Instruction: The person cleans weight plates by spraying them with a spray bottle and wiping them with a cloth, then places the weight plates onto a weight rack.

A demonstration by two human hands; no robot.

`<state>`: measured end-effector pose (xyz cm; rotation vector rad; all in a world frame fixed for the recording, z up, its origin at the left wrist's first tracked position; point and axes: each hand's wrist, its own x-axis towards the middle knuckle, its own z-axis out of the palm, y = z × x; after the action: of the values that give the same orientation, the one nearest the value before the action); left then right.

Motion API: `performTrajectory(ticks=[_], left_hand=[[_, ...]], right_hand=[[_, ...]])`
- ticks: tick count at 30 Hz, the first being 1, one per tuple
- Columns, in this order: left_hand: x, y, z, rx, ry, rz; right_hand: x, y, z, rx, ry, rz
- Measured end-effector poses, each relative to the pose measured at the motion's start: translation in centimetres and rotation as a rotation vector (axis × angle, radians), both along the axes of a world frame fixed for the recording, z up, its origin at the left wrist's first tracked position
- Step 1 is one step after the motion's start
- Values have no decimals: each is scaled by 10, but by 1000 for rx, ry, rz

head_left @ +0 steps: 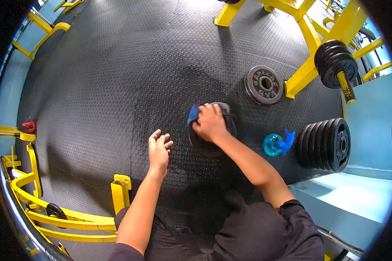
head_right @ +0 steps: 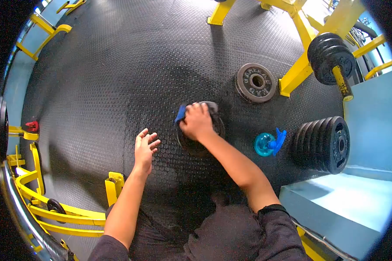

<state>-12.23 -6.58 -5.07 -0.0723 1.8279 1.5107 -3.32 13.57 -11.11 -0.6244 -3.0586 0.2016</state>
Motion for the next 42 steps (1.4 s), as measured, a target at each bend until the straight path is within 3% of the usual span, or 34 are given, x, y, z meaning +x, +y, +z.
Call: performTrajectory(ticks=[4,8,10,11,12,15,17,20,24,26,28,32,34,36,37,39,42], left_hand=[[3,-2,8,-21,-14,-47],[7,0,12,1,-25,-67],[10,3,14,-3,-1,-90],[11,5,12,-4,-5,-93],[12,7,10,17,-21,-77],[18,13,8,28,-35,-70],[19,19,10,28,-25,-74],[16,24,-2,49,-2,-77],[10,33,-7,2,61,-53],[12,32,-20,-28,181,-120],[14,28,-44,9,432,-301],[52,32,-34,-69,967,-945],[79,36,-41,-159,1132,-1126],[92,47,-45,-278,1196,-1186],[95,52,-47,-330,1221,-1186],[98,67,-45,-464,1290,-1192],[105,83,-49,-454,1306,-1123]], right_hand=[[43,27,10,-249,-33,-374],[108,2,-4,-323,52,-509],[140,-31,-27,-175,288,-364],[148,-49,-25,-256,303,-324],[148,-69,-17,-184,295,-381],[155,-97,-33,-158,107,-166],[137,-97,-36,119,50,126],[85,-84,-16,0,122,286],[5,-54,-16,54,296,104],[-5,-16,1,31,145,-50],[10,17,6,-193,150,-222],[92,61,-3,-550,220,-632],[142,39,-20,-868,545,-673],[177,7,-18,-1359,780,-748],[191,-7,-11,-1354,787,-758],[205,-29,21,-2073,1196,-797],[216,-46,59,-2165,1377,-783]])
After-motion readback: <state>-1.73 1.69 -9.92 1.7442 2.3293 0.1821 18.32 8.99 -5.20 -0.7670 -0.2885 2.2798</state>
